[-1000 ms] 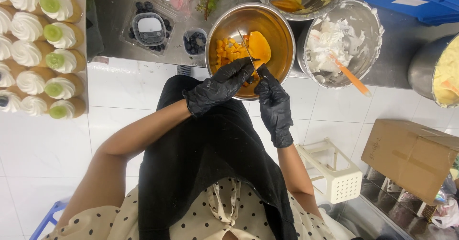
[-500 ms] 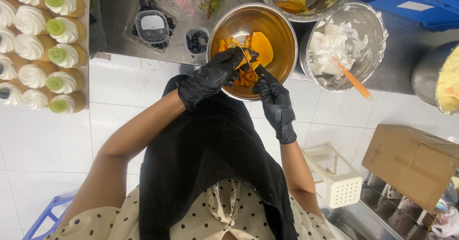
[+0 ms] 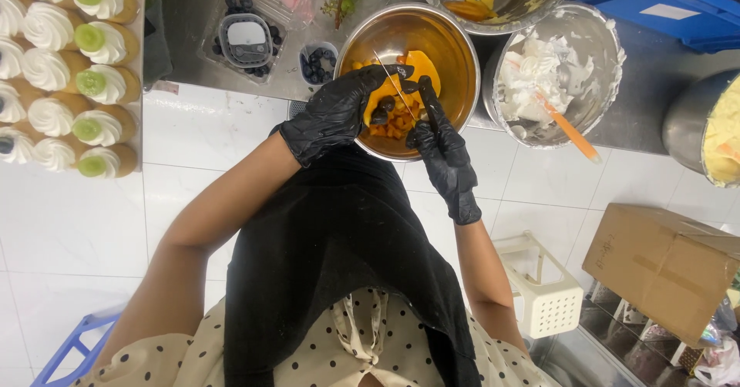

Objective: Peeling and dicing a fresh mango over a metal bowl.

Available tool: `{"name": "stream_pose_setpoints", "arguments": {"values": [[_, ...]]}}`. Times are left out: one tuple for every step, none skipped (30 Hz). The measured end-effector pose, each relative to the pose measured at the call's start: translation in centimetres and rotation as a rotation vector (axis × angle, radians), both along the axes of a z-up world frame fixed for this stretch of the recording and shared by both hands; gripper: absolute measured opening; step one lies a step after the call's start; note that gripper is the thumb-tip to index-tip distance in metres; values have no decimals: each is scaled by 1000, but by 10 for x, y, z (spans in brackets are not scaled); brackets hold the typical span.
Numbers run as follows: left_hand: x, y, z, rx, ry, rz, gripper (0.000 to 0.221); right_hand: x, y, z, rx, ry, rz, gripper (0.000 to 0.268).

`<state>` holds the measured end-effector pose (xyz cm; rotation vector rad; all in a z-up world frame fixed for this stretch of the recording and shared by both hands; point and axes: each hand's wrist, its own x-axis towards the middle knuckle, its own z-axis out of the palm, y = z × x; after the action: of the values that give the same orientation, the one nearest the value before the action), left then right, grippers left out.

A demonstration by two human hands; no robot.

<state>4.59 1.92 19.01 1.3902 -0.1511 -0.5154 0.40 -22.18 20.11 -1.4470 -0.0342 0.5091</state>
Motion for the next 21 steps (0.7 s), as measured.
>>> {"name": "stream_pose_setpoints", "arguments": {"values": [[0,-2,-3,-171,51,22,46,0,4,8,-150,-38,8,58],[0,-5,-6,-342,100,45,47,1,8,16,-300,-77,17,55],[-1,-9,-19,-341,99,46,47,1,7,9,-300,-77,19,55],[-1,-14,-31,-541,249,83,47,0,5,3,-172,-45,-6,56],[-1,-19,-43,-738,400,119,46,-1,3,-4,-44,-13,-31,57],[-3,-20,-42,-738,401,118,46,-2,4,-6,-44,-12,-33,57],[-5,-22,-40,-707,362,120,46,-3,5,-8,-117,-2,-59,54],[-6,-24,-39,-676,322,122,47,-3,7,-10,-190,9,-86,50],[-8,-29,-43,-675,323,121,47,-3,7,-14,-190,10,-87,50],[-10,-34,-48,-671,324,136,47,-4,9,-17,-242,-128,-93,50],[-12,-38,-52,-666,325,152,47,-4,10,-20,-294,-265,-98,51],[-11,-37,-49,-665,325,151,47,-1,16,-10,-293,-266,-100,51],[-11,-35,-46,-726,365,158,47,2,22,0,-286,-212,-107,54],[-10,-34,-42,-787,407,165,46,5,28,11,-279,-159,-113,57],[-10,-32,-43,-787,407,164,46,4,20,-9,-279,-158,-114,57],[-8,-30,-43,-805,396,153,45,2,12,-29,-266,-180,-124,54],[-7,-28,-44,-824,384,141,45,1,4,-49,-254,-201,-133,51],[-7,-23,-41,-824,385,143,45,3,6,-33,-254,-200,-132,51],[-6,-18,-38,-797,403,158,44,4,8,-18,-239,-134,-87,53],[-4,-12,-36,-770,418,172,44,8,10,-2,-224,-72,-42,54],[-1,-7,-24,-770,416,173,44,11,15,8,-224,-74,-41,54]]}}
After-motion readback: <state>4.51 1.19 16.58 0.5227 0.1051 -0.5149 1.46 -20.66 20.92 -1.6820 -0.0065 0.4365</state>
